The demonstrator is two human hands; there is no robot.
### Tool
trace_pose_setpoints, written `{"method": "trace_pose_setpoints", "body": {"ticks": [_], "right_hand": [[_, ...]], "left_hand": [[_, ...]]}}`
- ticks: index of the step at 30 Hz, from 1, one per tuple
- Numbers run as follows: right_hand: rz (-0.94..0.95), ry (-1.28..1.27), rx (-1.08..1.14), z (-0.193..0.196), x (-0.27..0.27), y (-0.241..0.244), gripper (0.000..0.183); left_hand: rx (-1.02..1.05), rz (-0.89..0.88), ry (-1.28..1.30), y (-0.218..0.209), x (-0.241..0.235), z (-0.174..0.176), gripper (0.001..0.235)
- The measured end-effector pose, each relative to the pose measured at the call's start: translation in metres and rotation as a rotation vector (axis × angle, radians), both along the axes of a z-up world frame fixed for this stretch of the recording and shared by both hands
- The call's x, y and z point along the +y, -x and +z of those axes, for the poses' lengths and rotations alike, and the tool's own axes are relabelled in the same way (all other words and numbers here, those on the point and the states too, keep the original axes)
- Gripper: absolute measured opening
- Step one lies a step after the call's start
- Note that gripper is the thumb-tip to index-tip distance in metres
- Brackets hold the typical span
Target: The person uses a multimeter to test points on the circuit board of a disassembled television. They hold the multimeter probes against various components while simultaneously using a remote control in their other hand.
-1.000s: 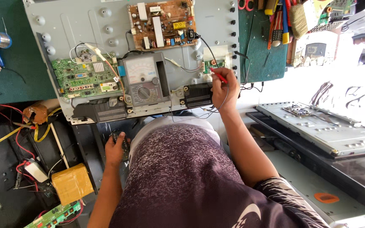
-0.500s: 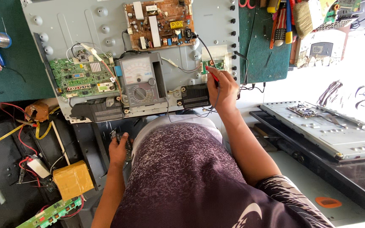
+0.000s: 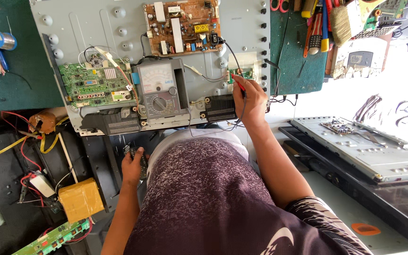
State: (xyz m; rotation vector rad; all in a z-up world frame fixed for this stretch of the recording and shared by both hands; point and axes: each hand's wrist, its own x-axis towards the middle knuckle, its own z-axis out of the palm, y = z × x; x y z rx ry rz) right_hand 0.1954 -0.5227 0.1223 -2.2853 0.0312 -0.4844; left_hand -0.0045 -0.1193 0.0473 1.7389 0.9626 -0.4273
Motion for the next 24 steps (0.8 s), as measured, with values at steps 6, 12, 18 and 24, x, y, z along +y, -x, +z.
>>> {"method": "trace_pose_setpoints", "body": {"ticks": [6, 12, 18, 24], "right_hand": [[0.004, 0.029, -0.009, 0.002, 0.005, 0.0, 0.019], [0.047, 0.195, -0.029, 0.001, 0.0, 0.0, 0.026], [0.087, 0.142, -0.049, -0.014, -0.002, -0.001, 0.029], [0.149, 0.127, -0.066, -0.004, 0.005, 0.002, 0.024]], "left_hand": [[-0.008, 0.024, 0.027, 0.0, 0.002, 0.001, 0.033], [-0.018, 0.088, 0.028, 0.007, 0.015, -0.025, 0.039], [-0.11, 0.227, 0.106, 0.001, 0.03, -0.039, 0.031], [-0.316, 0.432, 0.239, 0.012, 0.049, -0.09, 0.029]]}}
